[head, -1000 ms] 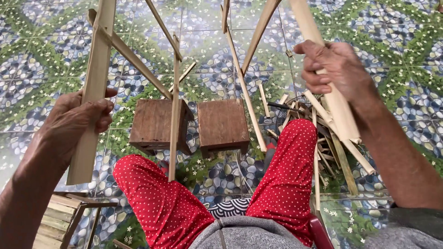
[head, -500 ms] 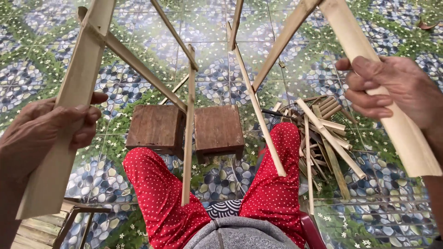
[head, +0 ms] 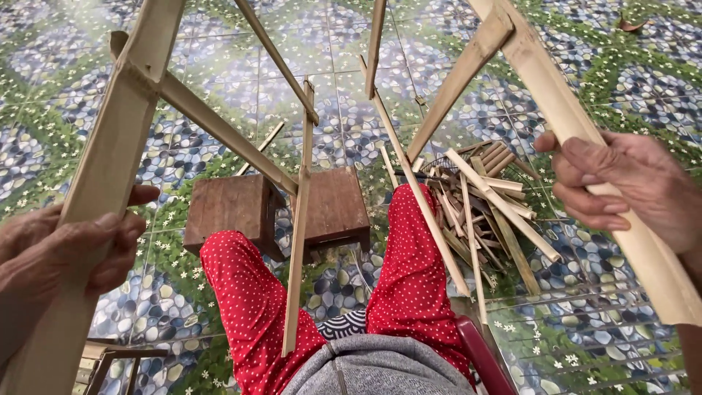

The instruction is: The person sits cross-legged and assembles a wooden frame by fitting vertical and horizontal wooden pieces together. They repeatedly adjust the alignment of the pieces and occasionally pick up additional wood from a nearby pile to continue the assembly.

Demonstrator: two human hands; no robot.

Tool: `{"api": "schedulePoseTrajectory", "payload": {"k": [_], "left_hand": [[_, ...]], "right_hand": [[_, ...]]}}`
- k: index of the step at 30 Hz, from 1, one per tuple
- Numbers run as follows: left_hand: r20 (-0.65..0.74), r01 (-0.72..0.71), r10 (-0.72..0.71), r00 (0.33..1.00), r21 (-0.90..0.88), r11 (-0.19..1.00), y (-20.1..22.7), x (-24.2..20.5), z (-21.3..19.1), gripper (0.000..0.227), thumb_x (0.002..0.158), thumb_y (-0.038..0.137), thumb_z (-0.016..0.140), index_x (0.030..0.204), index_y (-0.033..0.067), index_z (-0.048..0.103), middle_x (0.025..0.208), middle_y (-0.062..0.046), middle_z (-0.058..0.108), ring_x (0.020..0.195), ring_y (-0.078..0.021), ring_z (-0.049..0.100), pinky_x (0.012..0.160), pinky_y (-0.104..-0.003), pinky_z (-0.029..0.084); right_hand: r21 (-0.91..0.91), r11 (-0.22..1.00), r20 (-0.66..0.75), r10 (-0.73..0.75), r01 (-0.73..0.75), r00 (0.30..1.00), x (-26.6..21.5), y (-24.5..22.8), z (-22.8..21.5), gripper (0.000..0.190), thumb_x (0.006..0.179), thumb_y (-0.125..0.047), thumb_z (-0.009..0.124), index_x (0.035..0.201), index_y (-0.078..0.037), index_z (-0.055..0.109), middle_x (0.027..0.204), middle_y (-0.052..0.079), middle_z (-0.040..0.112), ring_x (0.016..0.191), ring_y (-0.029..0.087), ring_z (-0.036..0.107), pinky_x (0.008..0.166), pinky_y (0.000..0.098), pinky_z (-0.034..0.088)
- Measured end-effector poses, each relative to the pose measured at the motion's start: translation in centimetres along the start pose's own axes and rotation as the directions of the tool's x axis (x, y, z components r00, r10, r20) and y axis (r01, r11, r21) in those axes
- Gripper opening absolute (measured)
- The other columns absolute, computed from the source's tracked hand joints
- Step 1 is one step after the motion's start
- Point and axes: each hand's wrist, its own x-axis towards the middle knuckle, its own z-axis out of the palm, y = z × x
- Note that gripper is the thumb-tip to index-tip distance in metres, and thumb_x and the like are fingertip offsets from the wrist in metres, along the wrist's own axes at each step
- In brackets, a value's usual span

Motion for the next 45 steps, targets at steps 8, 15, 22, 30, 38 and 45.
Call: {"api": "schedulePoseTrajectory", "payload": {"k": [8, 15, 22, 30, 38, 45], "left_hand": [[0.034, 0.051, -0.051, 0.998, 0.003, 0.999, -1.1, -1.4, 2.9, 0.06, 0.094, 0.023, 0.068, 0.148, 0.0027, 0.049, 0.082, -0.007, 0.064, 0.043, -0.0178, 0.057, 0.032, -0.036, 0.051], [-0.019, 0.113, -0.112, 0.994, 0.034, 0.993, -1.6, -2.2, 2.8, 0.066, 0.09, 0.026, 0.073, 0.151, 0.0112, 0.051, 0.077, -0.004, 0.065, 0.041, -0.0163, 0.06, 0.033, -0.036, 0.055], [-0.123, 0.03, -0.014, 0.992, 0.135, 0.99, -0.9, -2.6, 7.1, 0.065, 0.091, 0.028, 0.071, 0.15, 0.0086, 0.053, 0.078, -0.004, 0.059, 0.04, -0.0125, 0.051, 0.032, -0.031, 0.047], [0.04, 0.051, -0.051, 0.998, -0.008, 0.999, -1.5, -1.7, 6.4, 0.068, 0.09, 0.02, 0.073, 0.151, 0.0021, 0.05, 0.08, -0.01, 0.062, 0.038, -0.0172, 0.051, 0.03, -0.036, 0.047], [0.001, 0.063, -0.063, 0.998, 0.064, 0.996, -1.9, -1.5, 5.9, 0.068, 0.092, 0.026, 0.072, 0.152, 0.0042, 0.048, 0.08, -0.007, 0.06, 0.04, -0.0153, 0.054, 0.031, -0.033, 0.049], [-0.252, 0.069, -0.008, 0.968, 0.233, 0.97, -0.8, -3.2, 10.6, 0.07, 0.09, 0.032, 0.069, 0.154, 0.0077, 0.055, 0.081, -0.006, 0.058, 0.041, -0.0144, 0.047, 0.032, -0.031, 0.04]], "right_hand": [[-0.052, 0.997, -0.009, -0.061, 0.061, 0.998, -2.7, 3.1, 2.4, 0.039, 0.106, -0.021, 0.048, 0.132, 0.007, 0.056, 0.059, 0.0, 0.043, 0.037, 0.008, 0.036, 0.025, 0.0224, 0.034], [-0.032, 0.998, -0.054, -0.058, 0.056, 0.997, -3.5, 3.4, 2.7, 0.043, 0.103, -0.02, 0.049, 0.135, 0.008, 0.055, 0.062, 0.0, 0.041, 0.039, 0.008, 0.034, 0.026, 0.0241, 0.033], [-0.018, 0.999, -0.031, -0.043, 0.042, 0.999, -4.3, 3.0, 2.4, 0.044, 0.104, -0.021, 0.047, 0.137, 0.008, 0.054, 0.057, -0.001, 0.038, 0.038, 0.008, 0.032, 0.026, 0.025, 0.033], [-0.061, 0.998, -0.097, 0.004, -0.01, 0.995, -5.3, 2.1, 3.0, 0.043, 0.102, -0.021, 0.051, 0.135, 0.006, 0.057, 0.063, 0.001, 0.04, 0.04, 0.01, 0.034, 0.026, 0.0252, 0.033], [-0.033, 0.999, -0.088, 0.01, -0.013, 0.996, -5.3, 1.8, 3.2, 0.043, 0.102, -0.021, 0.05, 0.134, 0.007, 0.055, 0.062, 0.001, 0.039, 0.04, 0.009, 0.034, 0.028, 0.0236, 0.031], [-0.06, 0.997, -0.12, 0.038, -0.045, 0.992, -5.4, 1.9, 3.1, 0.043, 0.103, -0.022, 0.048, 0.136, 0.006, 0.054, 0.067, 0.001, 0.039, 0.041, 0.009, 0.033, 0.029, 0.0249, 0.031]]}}
